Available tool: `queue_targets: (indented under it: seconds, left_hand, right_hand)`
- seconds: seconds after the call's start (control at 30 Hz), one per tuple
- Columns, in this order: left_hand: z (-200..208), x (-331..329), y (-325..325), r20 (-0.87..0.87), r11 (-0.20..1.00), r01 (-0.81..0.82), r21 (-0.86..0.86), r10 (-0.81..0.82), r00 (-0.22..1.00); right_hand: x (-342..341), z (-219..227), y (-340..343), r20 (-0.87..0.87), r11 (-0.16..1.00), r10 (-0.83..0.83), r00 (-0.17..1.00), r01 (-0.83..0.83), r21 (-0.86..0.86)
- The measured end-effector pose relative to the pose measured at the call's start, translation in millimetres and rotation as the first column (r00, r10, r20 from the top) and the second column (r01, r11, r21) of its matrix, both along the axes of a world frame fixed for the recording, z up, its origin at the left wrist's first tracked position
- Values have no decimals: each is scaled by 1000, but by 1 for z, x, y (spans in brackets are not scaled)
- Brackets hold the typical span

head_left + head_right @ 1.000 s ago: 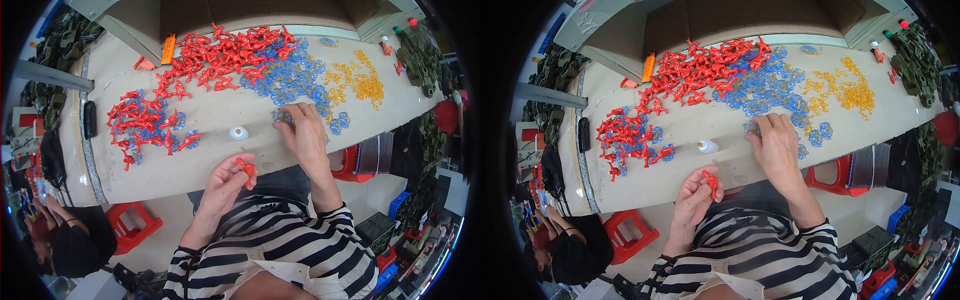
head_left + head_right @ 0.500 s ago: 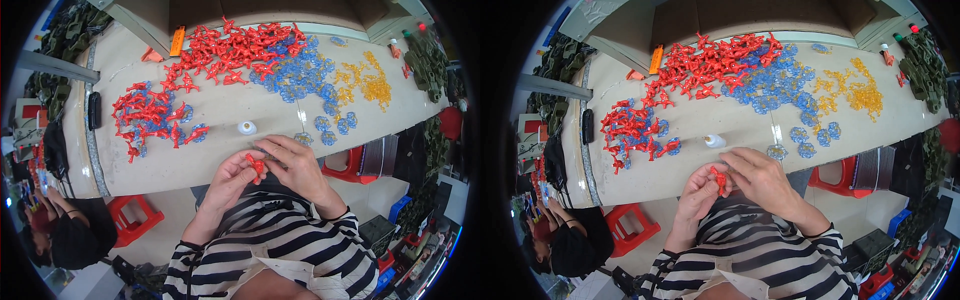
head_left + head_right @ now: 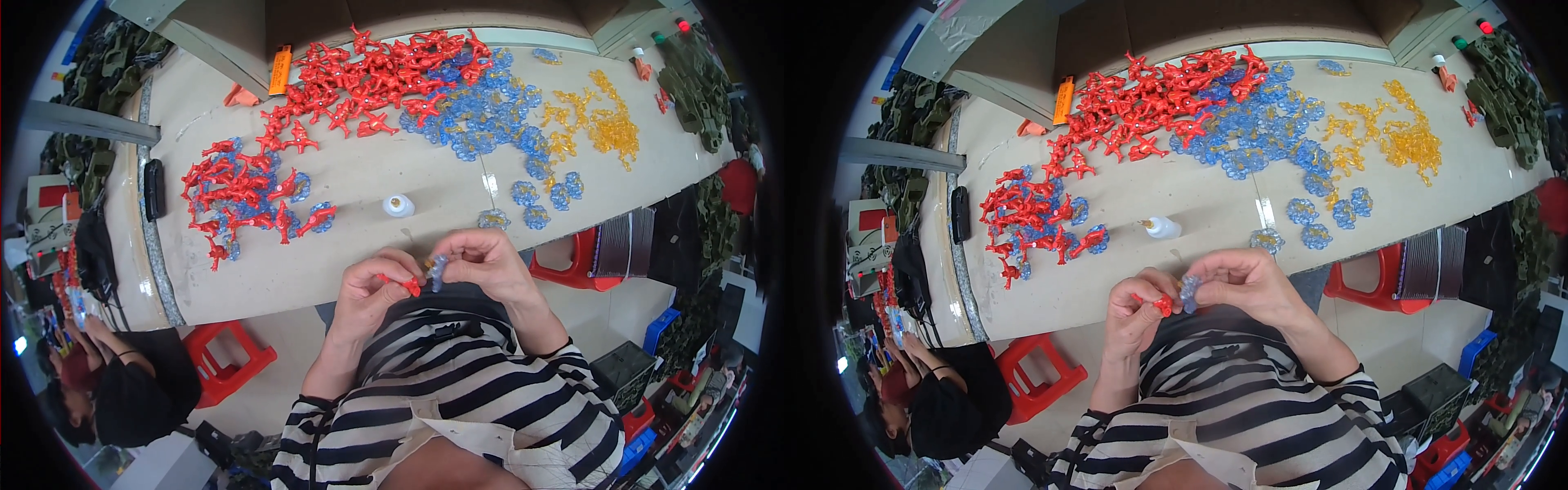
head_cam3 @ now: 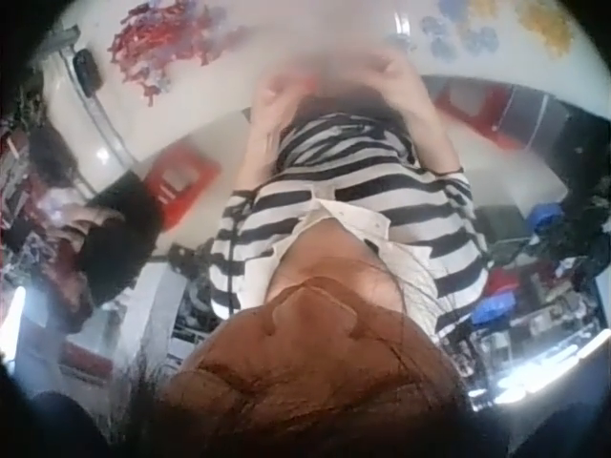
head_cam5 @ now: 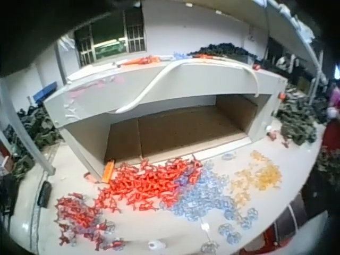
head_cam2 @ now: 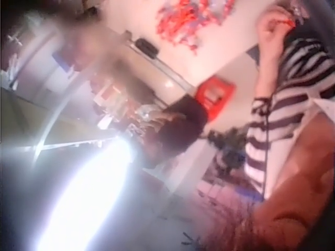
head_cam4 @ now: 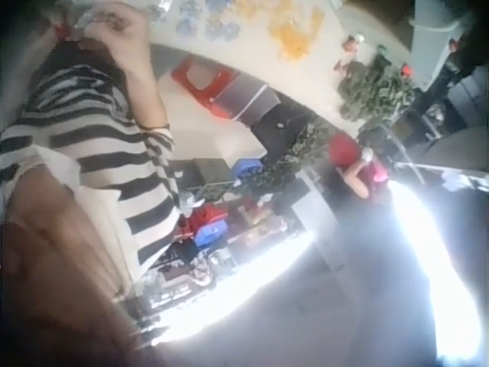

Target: The person assembles small red, blue, and yellow plastic toy components by hand, applying glue from a bottle to join the parts together.

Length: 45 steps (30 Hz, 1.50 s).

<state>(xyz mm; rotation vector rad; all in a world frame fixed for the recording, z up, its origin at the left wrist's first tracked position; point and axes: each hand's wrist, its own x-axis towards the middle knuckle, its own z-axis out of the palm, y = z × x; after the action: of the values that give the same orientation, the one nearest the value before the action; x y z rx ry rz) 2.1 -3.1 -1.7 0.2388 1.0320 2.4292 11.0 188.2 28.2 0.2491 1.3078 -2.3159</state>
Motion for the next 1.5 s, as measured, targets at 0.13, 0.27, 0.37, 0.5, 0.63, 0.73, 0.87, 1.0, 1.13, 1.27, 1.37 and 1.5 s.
queue_targets:
  seconds: [0.13,0.27,0.37,0.5,0.63,0.73,0.87,1.0,1.13,1.27,1.37,1.5]
  left_hand:
    - [-1,-2,-1,-121,993,-64,-98,51,991]
    - [2,-3,-1,-213,976,-80,-205,36,976]
    - [4,-3,0,-232,965,-87,-246,28,972]
    - [4,-3,0,-239,962,-108,-249,47,970]
    - [8,-3,-1,-225,954,-71,-292,4,974]
    - [10,-6,-2,-340,930,-117,-349,-10,940]
    - [12,-11,-1,-554,900,-245,-361,5,833]
    - [14,-9,-1,-467,896,-203,-394,-5,884]
    - [12,-10,-1,-380,912,-142,-385,-17,925]
    - [3,-8,1,-301,976,-77,-202,13,954]
    - [3,-2,8,-22,997,-30,-76,28,999]
    - [-8,-4,9,-109,999,-38,15,39,993]
  right_hand:
    - [5,-6,3,-223,1000,23,974,-20,11]
    - [5,-3,1,-220,1000,17,975,-13,18]
    - [5,-4,1,-233,999,25,972,-18,35]
    - [5,2,2,-288,984,53,956,-1,177]
    - [8,4,2,-446,949,81,891,67,308]
    - [12,7,1,-412,943,73,908,72,325]
    - [16,4,-3,-368,944,30,929,95,316]
    - [19,4,-9,-466,902,25,885,180,391]
    - [19,5,-13,-533,870,8,846,256,420]
    - [21,5,-16,-589,878,-34,808,306,369]
    - [23,5,-16,-632,860,-8,775,327,391]
    - [21,7,-17,-734,828,38,679,389,403]
